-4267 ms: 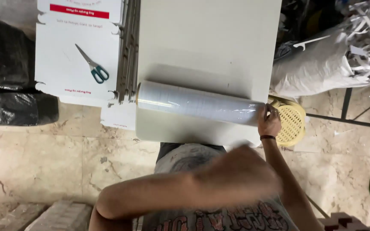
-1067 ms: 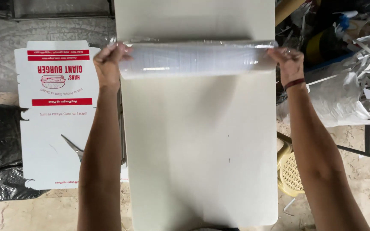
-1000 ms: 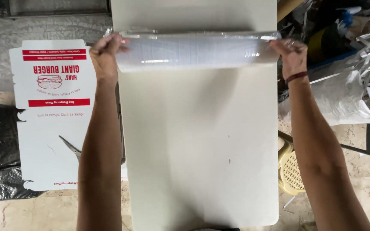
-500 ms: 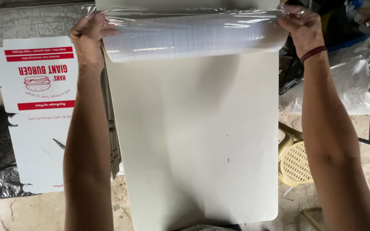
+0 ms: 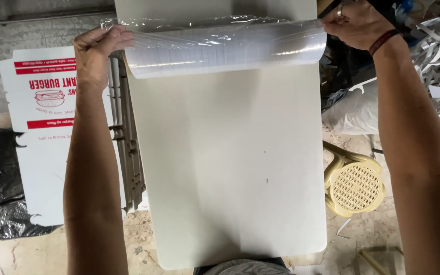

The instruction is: The person is stacking flat pizza boxes and wrapping the stacks in plastic film, using scissors to cut the film.

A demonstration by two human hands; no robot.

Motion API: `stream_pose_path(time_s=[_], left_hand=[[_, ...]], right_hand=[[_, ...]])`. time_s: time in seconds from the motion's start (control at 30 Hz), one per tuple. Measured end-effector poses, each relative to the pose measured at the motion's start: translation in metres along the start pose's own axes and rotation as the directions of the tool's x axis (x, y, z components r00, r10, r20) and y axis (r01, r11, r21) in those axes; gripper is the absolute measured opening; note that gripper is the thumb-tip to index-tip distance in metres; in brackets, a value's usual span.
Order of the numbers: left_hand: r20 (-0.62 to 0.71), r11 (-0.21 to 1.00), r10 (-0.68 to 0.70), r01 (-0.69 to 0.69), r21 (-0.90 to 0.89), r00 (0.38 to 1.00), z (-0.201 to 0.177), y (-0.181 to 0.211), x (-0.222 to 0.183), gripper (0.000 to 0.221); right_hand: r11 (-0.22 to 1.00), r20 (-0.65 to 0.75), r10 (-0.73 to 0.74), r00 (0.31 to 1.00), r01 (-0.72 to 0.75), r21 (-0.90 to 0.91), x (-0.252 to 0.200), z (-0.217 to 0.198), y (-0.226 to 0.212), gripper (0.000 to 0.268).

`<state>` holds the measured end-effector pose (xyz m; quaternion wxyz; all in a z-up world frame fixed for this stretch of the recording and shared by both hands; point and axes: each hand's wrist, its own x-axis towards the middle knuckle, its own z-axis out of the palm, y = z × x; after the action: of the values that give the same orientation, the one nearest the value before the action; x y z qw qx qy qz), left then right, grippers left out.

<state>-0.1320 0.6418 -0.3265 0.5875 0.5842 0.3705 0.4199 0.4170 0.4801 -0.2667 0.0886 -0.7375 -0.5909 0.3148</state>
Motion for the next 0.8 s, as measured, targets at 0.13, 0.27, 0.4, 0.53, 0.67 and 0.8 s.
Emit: stream_pose_path(time_s=[0.13, 0.27, 0.4, 0.53, 0.67, 0.8], left_hand=[[0.006, 0.999, -0.011, 0.010, 0.047, 1.000, -0.001, 0.008, -0.019, 0.014], [0.005, 0.998, 0.001, -0.002, 0.070, 1.000, -0.001, 0.016, -0.042, 0.011], [-0.060, 0.976, -0.094, 0.104, 0.194, 0.994, -0.003, 0.024, -0.070, 0.011], [-0.029, 0.980, -0.077, 0.081, 0.184, 0.997, -0.006, 0.030, -0.100, 0.012], [-0.027, 0.974, -0.028, 0.034, 0.226, 0.999, 0.001, 0.051, -0.132, 0.013], [0.023, 0.973, 0.002, -0.007, 0.232, 1.000, 0.010, 0.083, -0.165, 0.012]], right_hand=[[0.999, -0.022, -0.002, 1.000, 0.003, 0.034, -0.019, -0.003, -0.006, 0.015], [0.998, -0.006, 0.056, 0.998, -0.056, 0.000, -0.036, 0.002, -0.003, 0.012], [0.991, -0.085, -0.102, 0.991, 0.108, 0.073, -0.056, 0.015, 0.020, 0.009], [0.968, -0.143, -0.223, 0.964, 0.236, 0.082, -0.078, 0.022, 0.028, 0.009], [0.942, -0.139, -0.294, 0.946, 0.311, 0.125, -0.110, 0.025, 0.023, 0.012], [0.894, -0.227, -0.447, 0.865, 0.430, -0.124, -0.132, 0.034, 0.043, 0.009]])
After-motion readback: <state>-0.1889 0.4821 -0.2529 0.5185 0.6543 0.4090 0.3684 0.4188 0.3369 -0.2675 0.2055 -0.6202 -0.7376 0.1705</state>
